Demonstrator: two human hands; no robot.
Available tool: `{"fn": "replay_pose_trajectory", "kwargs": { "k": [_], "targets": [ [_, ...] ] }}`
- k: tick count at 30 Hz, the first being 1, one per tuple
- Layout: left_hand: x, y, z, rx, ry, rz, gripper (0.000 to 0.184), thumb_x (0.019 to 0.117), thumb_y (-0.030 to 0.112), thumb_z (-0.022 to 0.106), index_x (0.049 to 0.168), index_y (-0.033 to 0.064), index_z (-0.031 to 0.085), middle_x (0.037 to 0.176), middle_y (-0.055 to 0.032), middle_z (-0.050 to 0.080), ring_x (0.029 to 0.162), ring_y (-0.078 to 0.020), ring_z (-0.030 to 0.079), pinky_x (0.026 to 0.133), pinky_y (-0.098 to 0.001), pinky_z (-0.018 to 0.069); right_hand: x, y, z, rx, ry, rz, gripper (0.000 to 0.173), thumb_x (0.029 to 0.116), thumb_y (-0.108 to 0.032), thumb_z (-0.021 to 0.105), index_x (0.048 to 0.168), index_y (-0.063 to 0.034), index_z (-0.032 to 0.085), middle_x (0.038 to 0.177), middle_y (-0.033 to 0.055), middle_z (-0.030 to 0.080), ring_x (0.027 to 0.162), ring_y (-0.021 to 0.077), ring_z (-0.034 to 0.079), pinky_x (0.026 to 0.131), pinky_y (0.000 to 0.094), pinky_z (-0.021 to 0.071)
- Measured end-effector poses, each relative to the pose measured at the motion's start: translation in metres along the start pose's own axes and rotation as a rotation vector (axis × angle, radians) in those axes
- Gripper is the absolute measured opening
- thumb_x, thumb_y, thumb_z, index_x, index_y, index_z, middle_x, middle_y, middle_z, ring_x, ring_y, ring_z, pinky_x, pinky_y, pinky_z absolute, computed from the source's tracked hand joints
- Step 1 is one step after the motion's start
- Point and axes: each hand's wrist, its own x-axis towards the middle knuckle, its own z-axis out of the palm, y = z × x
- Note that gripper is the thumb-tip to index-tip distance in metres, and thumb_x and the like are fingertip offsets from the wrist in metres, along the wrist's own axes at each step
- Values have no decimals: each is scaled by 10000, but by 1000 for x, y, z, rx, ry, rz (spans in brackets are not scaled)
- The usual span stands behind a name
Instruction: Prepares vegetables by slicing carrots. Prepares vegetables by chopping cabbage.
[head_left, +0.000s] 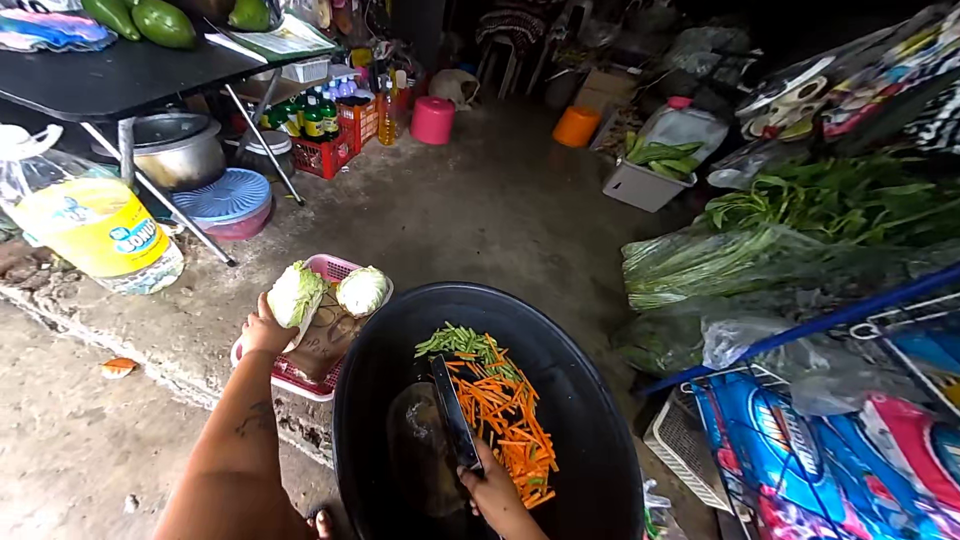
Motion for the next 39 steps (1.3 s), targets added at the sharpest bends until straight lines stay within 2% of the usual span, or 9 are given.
{"fn": "replay_pose_trajectory", "kwargs": {
  "k": [2,4,8,14,21,25,33,36,39],
  "targets": [
    [-1,-1,2,29,-47,11,1264,765,368,899,1667,137,45,1573,-354,332,1441,-533,369,1142,-653,364,3,-4,2,-181,82,-30,650,1021,-222,628,1598,-106,352,1335,208,651,1135,314,688,1000,507,540],
    [-5,-3,9,109,-84,28,1330,743,378,912,1667,139,-14,1624,-345,239,1478,-526,311,1157,-658,344,7,-4,10,-356,120,-46,710,1025,-241,614,1634,-102,276,1473,223,558,1294,370,609,1105,541,473],
    [-5,1,19,170,-17,49,1314,744,326,909,1668,144,-7,1606,-367,246,1461,-547,323,1118,-663,392,14,4,25,-579,57,-46,781,972,-209,661,1649,-205,270,1530,271,456,1248,445,610,1012,587,532],
    [2,1,2,62,-11,3,1263,749,327,901,1673,190,52,1537,-384,357,1386,-572,412,1085,-676,410,12,1,30,-634,-9,-56,775,962,-293,700,1636,-270,318,1549,242,436,1360,427,520,1071,564,496],
    [6,-8,-8,84,-163,-8,1190,744,589,866,1596,2,277,1609,-341,272,1490,-513,290,1168,-645,336,24,-8,29,-641,27,-91,808,937,-359,725,1632,-229,332,1557,222,436,1423,426,439,1143,568,416],
    [-5,13,-3,92,-156,8,1244,755,524,879,1609,-30,164,1639,-312,233,1485,-473,336,1178,-597,355,26,-12,41,-748,38,-61,835,924,-400,740,1635,-253,328,1600,248,369,1449,462,390,1124,599,417],
    [1,10,-14,-387,-185,-102,1247,768,307,907,1647,119,43,1445,-336,506,1321,-461,546,1085,-613,457,25,-10,34,-703,28,-83,848,910,-368,764,1629,-235,336,1561,262,407,1413,449,442,1134,582,419],
    [-17,7,-34,-847,-255,-152,975,879,254,801,1615,121,175,1369,-251,580,1183,-350,637,952,-530,563,20,-18,21,-628,48,-95,853,916,-385,748,1637,-248,315,1563,230,436,1422,426,448,1152,576,409],
    [-48,16,-63,-1165,-387,-146,470,1027,361,581,1407,94,512,1159,-153,688,986,-265,701,837,-466,599,7,-35,8,-661,167,-199,792,928,-342,720,1625,-280,350,1543,168,487,1422,406,444,1160,606,366]
  ]
}}
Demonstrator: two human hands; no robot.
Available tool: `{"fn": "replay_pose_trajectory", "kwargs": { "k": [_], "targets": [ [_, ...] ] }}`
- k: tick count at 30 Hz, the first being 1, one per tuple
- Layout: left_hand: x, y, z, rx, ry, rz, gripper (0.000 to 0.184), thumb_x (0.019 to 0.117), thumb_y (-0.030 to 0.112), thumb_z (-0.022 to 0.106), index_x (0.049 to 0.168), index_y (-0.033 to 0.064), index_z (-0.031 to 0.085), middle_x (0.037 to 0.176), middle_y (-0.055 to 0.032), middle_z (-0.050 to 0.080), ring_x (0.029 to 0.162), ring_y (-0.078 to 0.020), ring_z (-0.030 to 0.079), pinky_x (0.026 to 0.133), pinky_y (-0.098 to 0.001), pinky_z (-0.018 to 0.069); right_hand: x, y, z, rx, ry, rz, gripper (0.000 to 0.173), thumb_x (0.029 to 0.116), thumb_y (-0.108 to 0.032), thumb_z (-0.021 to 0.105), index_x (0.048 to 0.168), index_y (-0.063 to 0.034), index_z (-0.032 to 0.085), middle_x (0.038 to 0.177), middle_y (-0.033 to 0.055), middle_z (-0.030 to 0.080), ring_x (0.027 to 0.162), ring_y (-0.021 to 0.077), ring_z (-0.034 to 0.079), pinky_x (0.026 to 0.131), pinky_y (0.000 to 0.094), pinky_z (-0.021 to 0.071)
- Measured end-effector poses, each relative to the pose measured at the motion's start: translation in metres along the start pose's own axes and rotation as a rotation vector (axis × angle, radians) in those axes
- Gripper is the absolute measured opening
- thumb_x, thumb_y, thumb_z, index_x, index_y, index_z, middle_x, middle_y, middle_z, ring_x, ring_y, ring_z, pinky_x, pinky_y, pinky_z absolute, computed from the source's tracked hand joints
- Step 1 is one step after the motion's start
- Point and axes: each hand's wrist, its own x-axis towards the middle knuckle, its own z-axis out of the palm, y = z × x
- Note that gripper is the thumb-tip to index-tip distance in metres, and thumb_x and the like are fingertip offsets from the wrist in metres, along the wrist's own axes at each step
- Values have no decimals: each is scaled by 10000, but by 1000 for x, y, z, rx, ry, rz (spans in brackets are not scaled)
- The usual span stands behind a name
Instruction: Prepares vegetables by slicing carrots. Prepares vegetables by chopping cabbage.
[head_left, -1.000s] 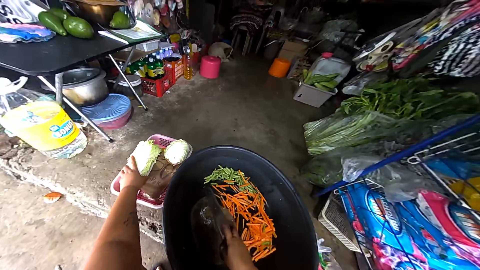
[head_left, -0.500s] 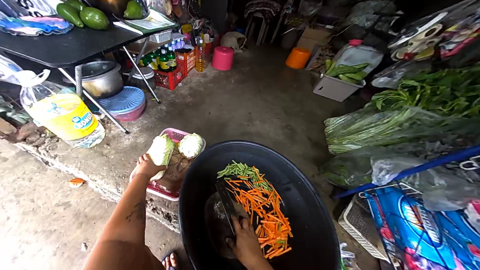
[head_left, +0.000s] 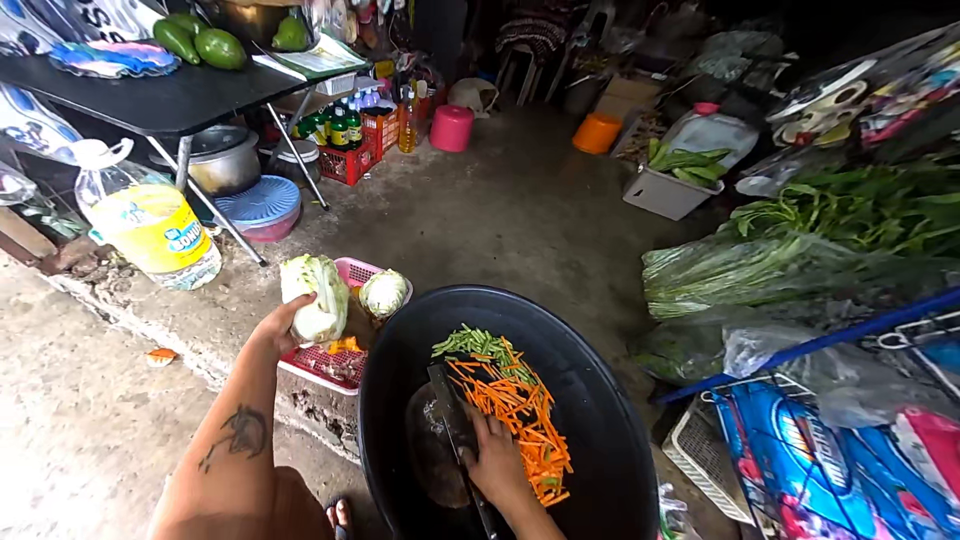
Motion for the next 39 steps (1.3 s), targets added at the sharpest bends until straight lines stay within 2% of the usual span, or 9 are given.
{"fn": "replay_pose_trajectory", "kwargs": {
  "k": [11,17,19,23,24,26,28,31,39],
  "targets": [
    [-169,-1,74,-231,-534,88,627,1069,605,239,1367,139,534,1143,-113,724,1022,-242,722,852,-449,625,-67,-77,-58,330,771,-684,833,832,-348,822,1514,-3,488,1588,238,436,1475,410,425,1166,584,414],
    [-252,-15,126,-2,-830,18,1014,887,891,220,1588,161,283,1423,-130,605,1255,-291,636,998,-498,571,-88,-73,-68,865,778,-812,1241,686,-424,941,1568,117,257,1624,300,317,1501,266,396,1213,382,400],
    [-260,-14,124,277,-863,179,1116,862,876,435,1600,65,225,1421,-157,604,1257,-305,641,1033,-503,560,-100,-68,-75,1288,677,-776,1274,675,-298,940,1596,80,144,1571,228,408,1376,164,526,1114,311,500],
    [-293,6,123,1105,-349,928,523,943,516,680,1149,37,721,966,-140,729,897,-317,708,844,-583,564,-103,-54,-77,2032,373,-603,1000,774,-401,855,1504,-76,253,1317,142,605,1149,222,660,990,421,565],
    [-293,3,127,1122,-204,1202,524,881,551,726,1056,56,734,962,-156,711,887,-348,694,807,-603,556,-99,-50,-74,2145,293,-553,944,772,-452,856,1467,-76,340,1271,154,646,1114,256,683,965,449,576],
    [-285,0,140,1154,-213,1480,741,795,637,770,1272,77,677,1339,-226,631,1229,-426,613,1020,-638,486,-88,-42,-65,2263,144,-489,894,757,-496,864,1420,-65,447,1246,181,674,1099,308,695,950,495,584],
    [-271,-5,156,1402,-375,1436,1080,732,704,791,1570,128,428,1654,-249,297,1526,-442,300,1211,-672,240,-77,-35,-53,2271,34,-471,843,774,-495,844,1400,-76,467,1241,173,679,1090,304,699,924,489,592],
    [-246,-13,177,1776,-541,1049,1265,747,695,800,1679,204,99,1712,-251,66,1590,-419,74,1233,-693,11,-66,-30,-42,2239,-74,-421,817,751,-456,855,1379,-81,490,1219,162,689,1067,288,702,890,473,594],
    [-165,-64,189,1840,-637,637,1143,808,432,842,1672,244,118,1491,-296,473,1365,-494,473,1119,-652,381,-18,-16,4,2148,-200,-94,505,1102,-428,380,1496,-114,411,1341,189,613,1151,322,651,974,509,547]
  ]
}}
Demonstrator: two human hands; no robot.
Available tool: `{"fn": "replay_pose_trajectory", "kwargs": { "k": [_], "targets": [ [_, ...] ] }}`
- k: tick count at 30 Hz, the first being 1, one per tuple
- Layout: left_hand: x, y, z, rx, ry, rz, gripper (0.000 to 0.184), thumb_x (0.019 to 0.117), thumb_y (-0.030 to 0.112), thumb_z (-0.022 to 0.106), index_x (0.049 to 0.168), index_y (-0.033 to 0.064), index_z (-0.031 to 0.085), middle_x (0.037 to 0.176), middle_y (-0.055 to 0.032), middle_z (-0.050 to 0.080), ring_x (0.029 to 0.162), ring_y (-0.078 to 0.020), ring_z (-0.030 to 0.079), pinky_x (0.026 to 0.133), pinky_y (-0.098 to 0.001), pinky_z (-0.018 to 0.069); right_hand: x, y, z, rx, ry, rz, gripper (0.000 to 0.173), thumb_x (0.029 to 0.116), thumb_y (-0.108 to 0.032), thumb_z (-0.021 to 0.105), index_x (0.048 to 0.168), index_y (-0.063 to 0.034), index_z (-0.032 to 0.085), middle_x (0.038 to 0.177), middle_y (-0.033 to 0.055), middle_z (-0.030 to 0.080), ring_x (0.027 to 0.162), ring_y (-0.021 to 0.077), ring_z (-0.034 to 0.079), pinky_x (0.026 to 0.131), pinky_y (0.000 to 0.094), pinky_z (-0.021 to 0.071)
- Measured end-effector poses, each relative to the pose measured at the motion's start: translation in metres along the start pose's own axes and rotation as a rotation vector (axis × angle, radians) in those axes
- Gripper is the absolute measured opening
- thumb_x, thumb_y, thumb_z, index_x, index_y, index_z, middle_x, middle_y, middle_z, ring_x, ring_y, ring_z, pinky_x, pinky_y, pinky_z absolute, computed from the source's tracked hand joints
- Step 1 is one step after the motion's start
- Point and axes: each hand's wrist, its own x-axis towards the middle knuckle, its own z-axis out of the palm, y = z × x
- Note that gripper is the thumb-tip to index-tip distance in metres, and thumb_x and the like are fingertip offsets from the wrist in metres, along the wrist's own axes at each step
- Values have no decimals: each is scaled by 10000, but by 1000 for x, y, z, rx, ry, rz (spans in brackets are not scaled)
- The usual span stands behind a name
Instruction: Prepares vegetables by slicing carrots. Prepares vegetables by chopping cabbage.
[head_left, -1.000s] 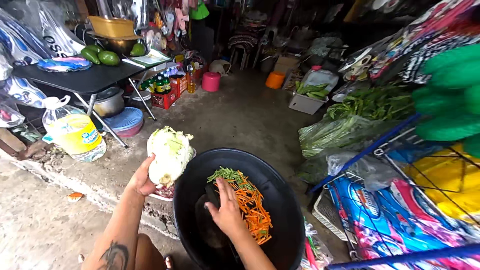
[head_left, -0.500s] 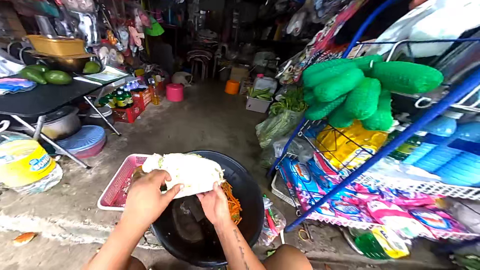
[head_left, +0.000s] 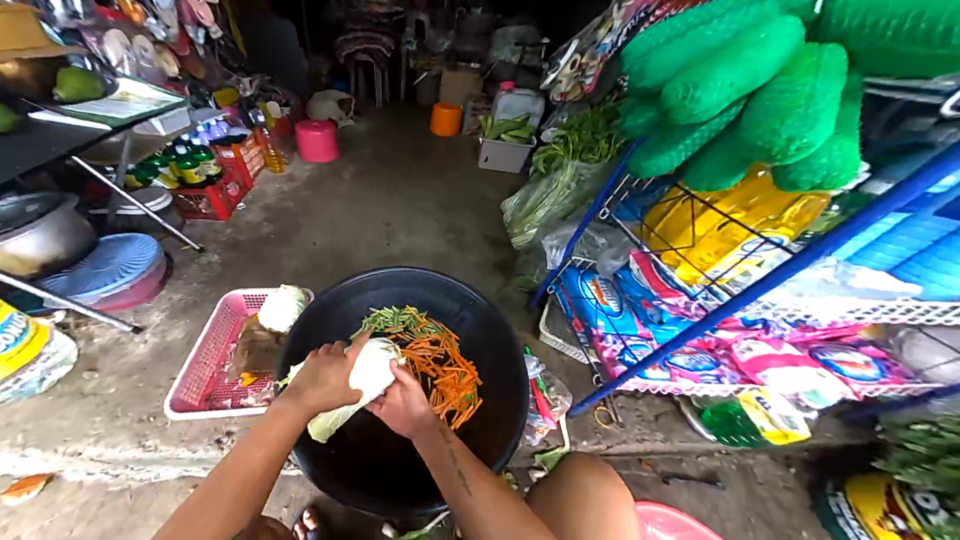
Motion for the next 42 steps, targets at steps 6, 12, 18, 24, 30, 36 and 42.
{"fn": "replay_pose_trajectory", "kwargs": {
  "k": [6,12,18,24,30,36,42],
  "targets": [
    [34,-45,36,-296,-54,-125,1150,772,427,884,1652,202,180,1488,-286,490,1316,-488,537,1060,-678,449,5,-19,-32,-1067,139,85,648,1040,-393,600,1515,15,435,1469,256,540,1320,362,572,1088,537,488],
    [47,-55,48,-306,-86,-217,1102,803,434,858,1648,214,186,1512,-261,478,1339,-465,528,1077,-651,444,-34,10,-50,-1958,288,394,846,907,-201,749,1624,-131,307,1561,294,395,1327,505,521,1018,646,503],
    [44,-52,46,-300,-98,-174,1104,799,425,864,1647,210,189,1528,-255,459,1352,-455,518,1087,-644,440,-48,-34,-44,-1993,397,331,653,973,-200,638,1571,-88,401,1563,270,393,1393,470,458,1061,620,477],
    [45,-36,55,-251,-89,-203,1070,798,461,847,1634,167,247,1528,-247,451,1379,-458,480,1087,-636,445,-72,-63,-53,-1635,508,332,442,1069,-319,479,1393,-38,587,1452,226,535,1295,367,587,1064,554,497],
    [52,8,88,-110,-148,-322,1114,829,517,816,1637,55,204,1613,-307,301,1472,-522,317,1140,-722,302,-89,-61,-58,-1038,582,125,413,1088,-385,530,1272,-20,594,966,130,629,721,196,607,669,370,536],
    [59,30,106,-12,-130,-433,1298,765,672,793,1642,12,101,1652,-314,215,1524,-506,232,1187,-744,163,-89,-55,-32,-1414,418,66,555,1005,-216,604,1501,-65,406,1060,197,684,895,312,712,819,500,589],
    [64,32,121,30,-48,-448,1068,867,495,774,1614,-17,207,1558,-305,398,1434,-495,399,1144,-704,298,-92,-55,-19,-1917,335,320,575,1097,-527,391,1494,-114,437,1248,210,673,1133,401,691,944,581,561]
  ]
}}
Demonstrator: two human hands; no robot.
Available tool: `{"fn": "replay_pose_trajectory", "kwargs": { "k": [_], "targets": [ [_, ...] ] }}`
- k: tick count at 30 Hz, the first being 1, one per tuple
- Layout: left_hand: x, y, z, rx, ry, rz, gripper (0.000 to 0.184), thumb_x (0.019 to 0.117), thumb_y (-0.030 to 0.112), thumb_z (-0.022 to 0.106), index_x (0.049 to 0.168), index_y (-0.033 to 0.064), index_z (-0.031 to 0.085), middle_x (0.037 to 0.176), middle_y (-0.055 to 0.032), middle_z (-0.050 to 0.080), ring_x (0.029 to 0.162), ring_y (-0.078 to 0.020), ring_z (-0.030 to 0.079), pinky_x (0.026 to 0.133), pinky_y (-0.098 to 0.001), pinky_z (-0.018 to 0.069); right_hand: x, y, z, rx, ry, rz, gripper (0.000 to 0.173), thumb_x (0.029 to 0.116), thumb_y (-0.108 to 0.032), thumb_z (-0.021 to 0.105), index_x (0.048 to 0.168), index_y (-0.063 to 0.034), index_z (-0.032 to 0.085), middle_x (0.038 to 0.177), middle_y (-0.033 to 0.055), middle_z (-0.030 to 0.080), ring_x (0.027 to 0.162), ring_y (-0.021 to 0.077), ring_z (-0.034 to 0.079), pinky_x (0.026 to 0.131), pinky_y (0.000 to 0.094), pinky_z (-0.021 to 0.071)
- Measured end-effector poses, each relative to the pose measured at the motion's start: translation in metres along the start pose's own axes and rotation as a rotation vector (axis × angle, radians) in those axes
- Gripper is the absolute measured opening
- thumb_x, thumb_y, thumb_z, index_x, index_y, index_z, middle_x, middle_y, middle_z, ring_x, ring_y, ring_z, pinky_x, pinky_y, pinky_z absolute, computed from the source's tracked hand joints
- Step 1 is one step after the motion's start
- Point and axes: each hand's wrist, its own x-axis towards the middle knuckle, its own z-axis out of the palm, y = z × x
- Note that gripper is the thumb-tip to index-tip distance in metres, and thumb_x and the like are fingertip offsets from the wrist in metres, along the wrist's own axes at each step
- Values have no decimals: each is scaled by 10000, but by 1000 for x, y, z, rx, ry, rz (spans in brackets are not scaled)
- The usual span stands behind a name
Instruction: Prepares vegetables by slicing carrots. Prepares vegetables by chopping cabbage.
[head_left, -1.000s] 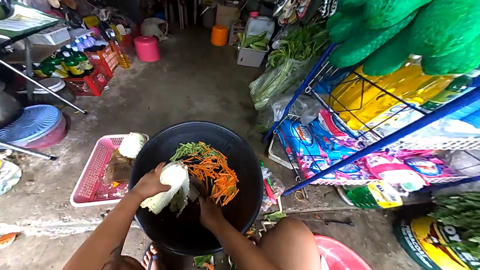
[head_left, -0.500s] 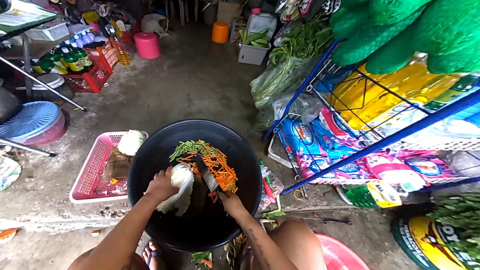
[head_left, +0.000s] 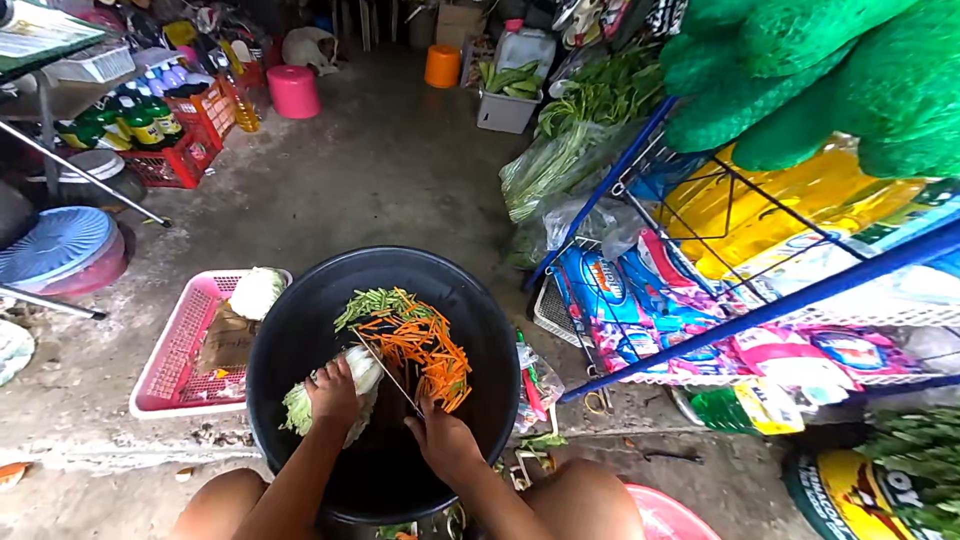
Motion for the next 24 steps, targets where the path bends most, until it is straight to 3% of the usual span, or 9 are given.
{"fn": "replay_pose_trajectory", "kwargs": {
  "k": [8,15,24],
  "targets": [
    [5,-2,0,42,-6,8,1052,869,546,743,1604,-15,241,1525,-288,447,1403,-470,447,1114,-671,355,5,3,-2,-59,-102,-10,561,1100,-545,352,1462,-131,468,1198,202,696,1131,396,692,943,591,554],
    [5,-3,-3,14,-20,15,1030,869,520,762,1593,-17,264,1528,-291,446,1414,-482,430,1119,-667,351,-1,1,-7,-132,-106,12,528,1104,-520,369,1452,-140,484,1216,205,688,1121,401,696,930,591,561],
    [8,0,-4,15,-54,33,1039,893,507,747,1619,-8,210,1559,-288,411,1443,-477,392,1132,-685,316,22,-13,-18,-115,-149,27,524,1112,-501,355,1493,-157,459,1204,203,698,1138,408,686,936,608,549]
  ]
}}
